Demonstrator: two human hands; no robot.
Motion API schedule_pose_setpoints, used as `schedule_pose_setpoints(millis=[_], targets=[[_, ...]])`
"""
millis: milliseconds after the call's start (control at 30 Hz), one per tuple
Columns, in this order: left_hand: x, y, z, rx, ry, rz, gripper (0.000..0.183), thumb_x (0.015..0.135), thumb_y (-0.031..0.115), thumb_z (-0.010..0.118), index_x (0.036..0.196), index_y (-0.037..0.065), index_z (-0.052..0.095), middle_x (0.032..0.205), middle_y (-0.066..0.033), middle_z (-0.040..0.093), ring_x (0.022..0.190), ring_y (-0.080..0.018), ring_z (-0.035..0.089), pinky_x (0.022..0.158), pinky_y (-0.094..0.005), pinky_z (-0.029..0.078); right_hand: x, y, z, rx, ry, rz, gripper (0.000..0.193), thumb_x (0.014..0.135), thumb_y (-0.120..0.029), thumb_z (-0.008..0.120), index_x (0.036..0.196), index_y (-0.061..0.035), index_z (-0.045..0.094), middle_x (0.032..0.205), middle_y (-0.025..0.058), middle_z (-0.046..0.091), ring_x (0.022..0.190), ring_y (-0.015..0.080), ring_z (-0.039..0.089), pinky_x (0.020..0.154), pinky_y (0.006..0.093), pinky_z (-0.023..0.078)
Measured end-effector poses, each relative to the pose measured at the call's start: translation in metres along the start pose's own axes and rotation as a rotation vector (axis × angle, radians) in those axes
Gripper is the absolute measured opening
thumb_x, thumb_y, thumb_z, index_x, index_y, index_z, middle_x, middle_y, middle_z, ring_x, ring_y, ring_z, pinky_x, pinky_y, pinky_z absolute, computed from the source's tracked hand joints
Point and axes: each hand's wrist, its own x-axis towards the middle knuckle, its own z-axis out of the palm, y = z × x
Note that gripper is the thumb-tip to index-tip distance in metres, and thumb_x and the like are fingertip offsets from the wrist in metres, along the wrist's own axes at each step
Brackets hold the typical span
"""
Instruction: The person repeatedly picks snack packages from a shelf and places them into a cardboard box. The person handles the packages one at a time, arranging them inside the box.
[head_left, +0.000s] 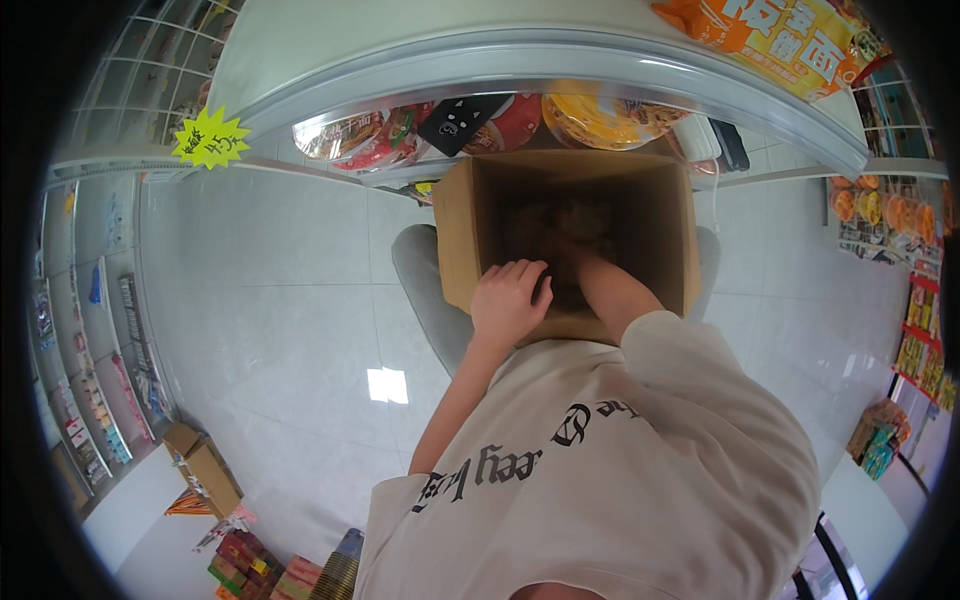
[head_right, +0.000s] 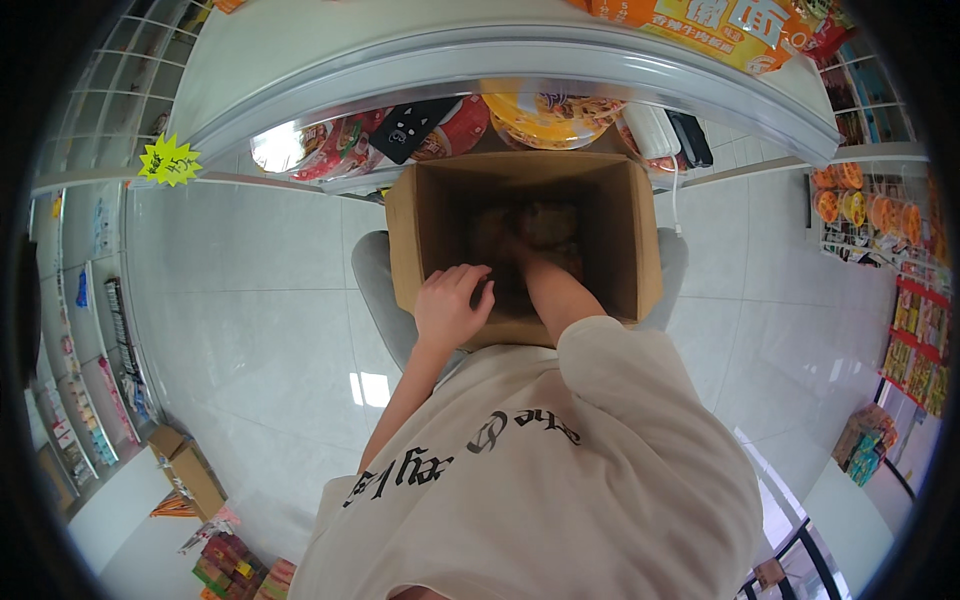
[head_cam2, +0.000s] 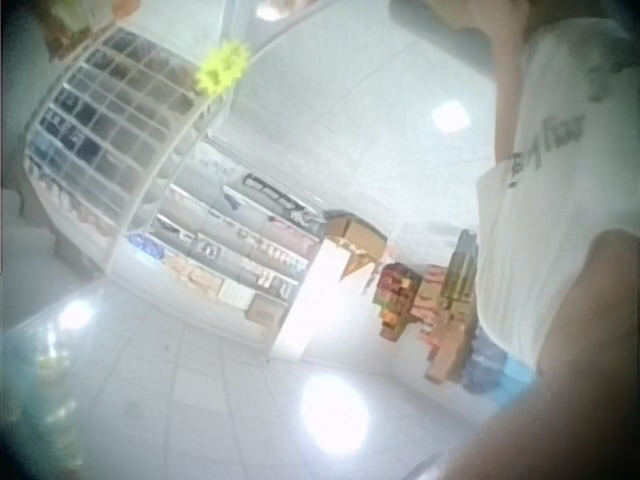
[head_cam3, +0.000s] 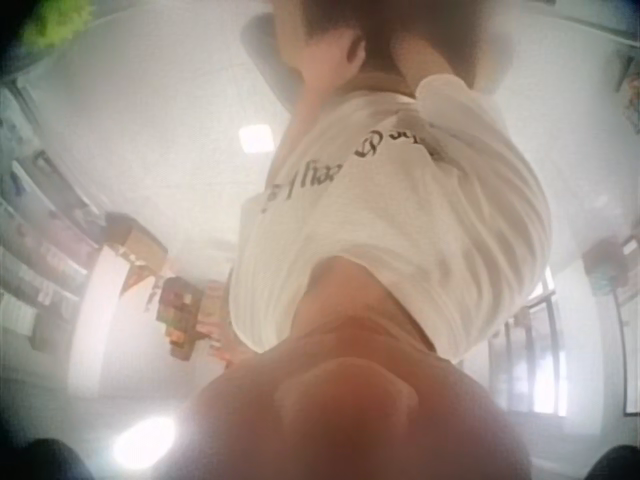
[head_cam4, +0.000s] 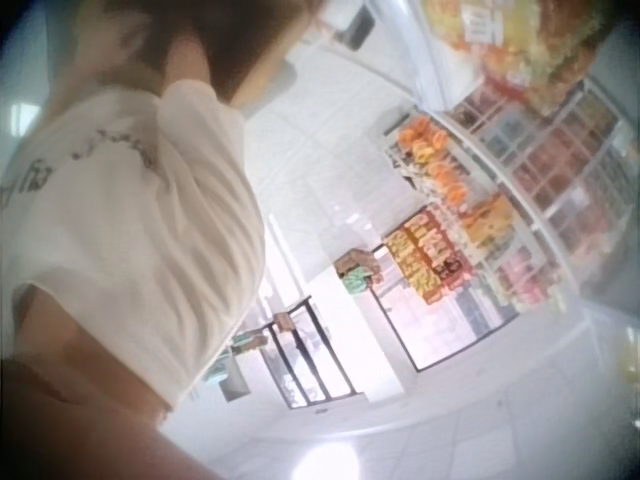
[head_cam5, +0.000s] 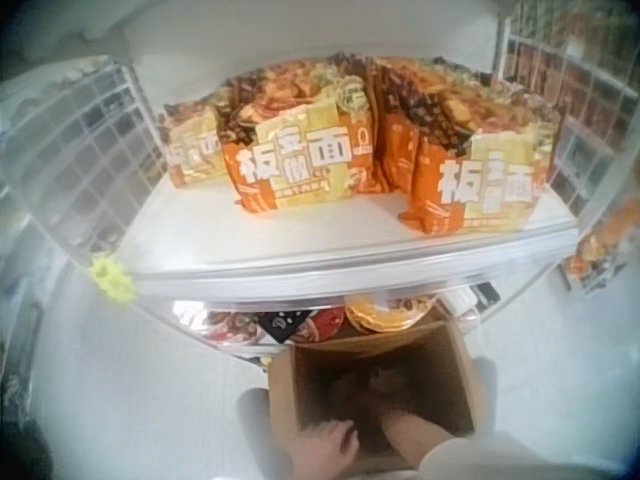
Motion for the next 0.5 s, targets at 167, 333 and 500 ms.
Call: schedule_pose_setpoints(millis=[167, 333, 500], targets=[[0.0016, 0.0007, 0.0004, 0.009, 0.005, 0.009, 0.012, 0.084, 0.017, 0.069, 0.093, 0.008, 0.067, 0.082, -0.005, 0.066, 0.074, -0.0237, 0.064, 0.068, -0.037, 0.05, -0.0031, 0.0028, 0.0025, -0.006, 0.064, 0.013, 0.04, 0.087, -0.036, 0.065, 0.112, -0.006, 0.073, 0.112, 0.0196, 0.072, 0.103, 0.0366, 0.07, 0.089, 0.0472, 0.056], [0.0026, 0.0031, -0.001, 0.017, 0.012, -0.006, 0.01, 0.083, 0.015, 0.069, 0.091, 0.009, 0.068, 0.08, -0.0037, 0.066, 0.073, -0.0229, 0.064, 0.066, -0.0363, 0.05, -0.0057, 0.0051, 0.0033, -0.012, 0.113, 0.011, 0.04, 0.086, -0.036, 0.065, 0.112, -0.0061, 0.073, 0.113, 0.0199, 0.072, 0.103, 0.0368, 0.07, 0.089, 0.0474, 0.056], [0.0023, 0.0065, -0.0009, 0.032, 0.008, -0.012, 0.008, 0.082, 0.012, 0.07, 0.089, 0.01, 0.069, 0.078, -0.002, 0.067, 0.071, -0.0223, 0.065, 0.065, -0.0359, 0.05, 0.0004, 0.0014, 0.0031, -0.008, 0.13, -0.025, 0.04, 0.086, -0.037, 0.066, 0.111, -0.0063, 0.074, 0.113, 0.0201, 0.072, 0.104, 0.037, 0.07, 0.089, 0.0476, 0.056]])
